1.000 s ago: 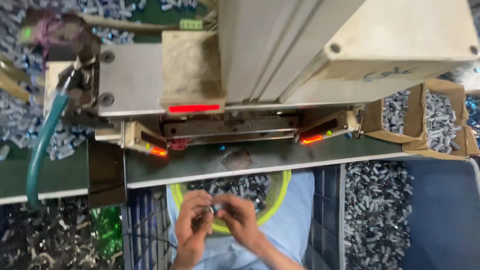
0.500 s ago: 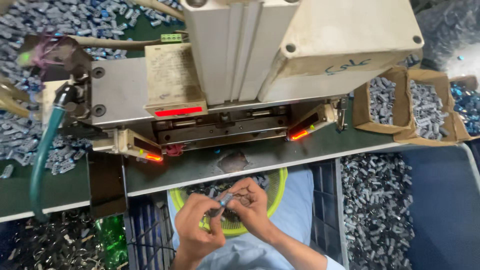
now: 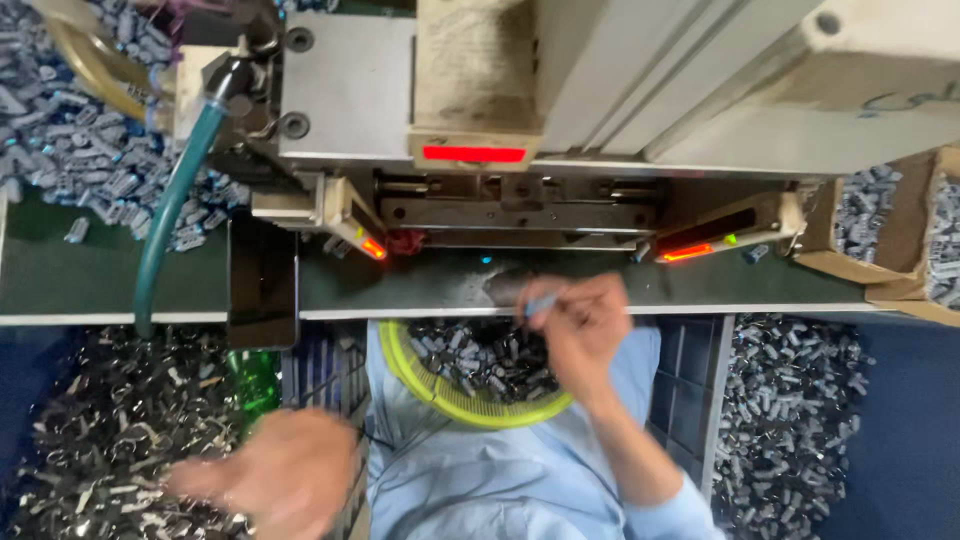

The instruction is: The person repeatedly picks small cylindrical components from a green basket, inserts them into a machine slot, and collects the processed items. They also gather loose components from the work surface and place them into cardboard boxes.

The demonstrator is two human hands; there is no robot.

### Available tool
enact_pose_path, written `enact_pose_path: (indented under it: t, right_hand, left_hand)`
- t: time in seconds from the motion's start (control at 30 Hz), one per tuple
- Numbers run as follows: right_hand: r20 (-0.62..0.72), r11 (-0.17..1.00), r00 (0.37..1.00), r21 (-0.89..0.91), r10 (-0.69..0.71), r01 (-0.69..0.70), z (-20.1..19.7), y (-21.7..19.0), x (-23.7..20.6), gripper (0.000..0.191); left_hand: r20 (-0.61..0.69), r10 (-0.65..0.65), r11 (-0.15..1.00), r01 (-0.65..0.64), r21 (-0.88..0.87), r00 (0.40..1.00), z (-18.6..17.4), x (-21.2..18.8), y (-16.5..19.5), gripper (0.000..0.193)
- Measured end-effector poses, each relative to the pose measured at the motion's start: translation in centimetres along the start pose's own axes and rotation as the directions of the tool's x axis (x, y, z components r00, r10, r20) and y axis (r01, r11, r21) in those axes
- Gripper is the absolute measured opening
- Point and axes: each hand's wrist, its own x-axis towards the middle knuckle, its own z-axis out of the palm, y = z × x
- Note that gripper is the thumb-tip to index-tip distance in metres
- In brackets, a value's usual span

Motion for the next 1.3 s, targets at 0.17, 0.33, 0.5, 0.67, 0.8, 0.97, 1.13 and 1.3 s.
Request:
enact_pose_path:
  t: [0.17,0.33,0.5,0.67,0.8,0.97,1.13,1.3]
  right_hand:
    - [0.307,0.7,0.886,-0.543,-0.349,0.464,1.6,-2.2,9.4,0.038]
    - [0.332,0.702,0.9,-0.567,-0.284,0.431,3.2,-2.1,12.3,0.029]
    - [0.482,0.657,0.845,-0.563,-0.232,0.502,2.3,-3.5,12.5,0.032]
    - [0.371,0.394,0.834,-0.753,-0.407,0.527,-0.2,-5.7,5.6,0.039]
    - [0.249,0.722,0.956,-0.631,-0.157,0.283,0.1,-1.1,-3.3,0.02]
    - [0.303,0.701,0.917,-0.712,0.258,0.038,-0.9,4.1,-8.1,0.031]
    - [0.478,0.633,0.832,-0.744,0.281,0.214,0.2,7.4,-5.6,0.029]
    - [0.363,0.701,0.919,-0.696,0.154,0.157,-0.2,6.6,-6.2,0.026]
  left_hand:
    - [-0.014,-0.328,0.794,0.283,0.538,0.945,0.2,1.4,-5.7,0.072]
    - [-0.084,-0.239,0.587,0.213,0.781,0.967,-0.2,1.9,-6.0,0.033]
    - [-0.429,-0.207,0.275,0.473,0.837,0.879,-0.9,3.0,-7.1,0.016]
    - [-0.407,-0.108,0.018,0.412,0.911,0.907,-0.8,2.5,-8.7,0.018]
    - [-0.578,-0.032,0.112,0.578,0.808,0.815,-1.3,0.5,-8.8,0.012]
    - [-0.6,-0.006,0.03,0.6,0.799,0.8,-1.9,0.6,-9.0,0.012]
    - [-0.34,0.003,-0.07,0.339,0.938,0.94,-0.9,3.6,-9.6,0.013]
    - [-0.261,0.007,-0.016,0.261,0.965,0.965,0.6,3.8,-9.0,0.015]
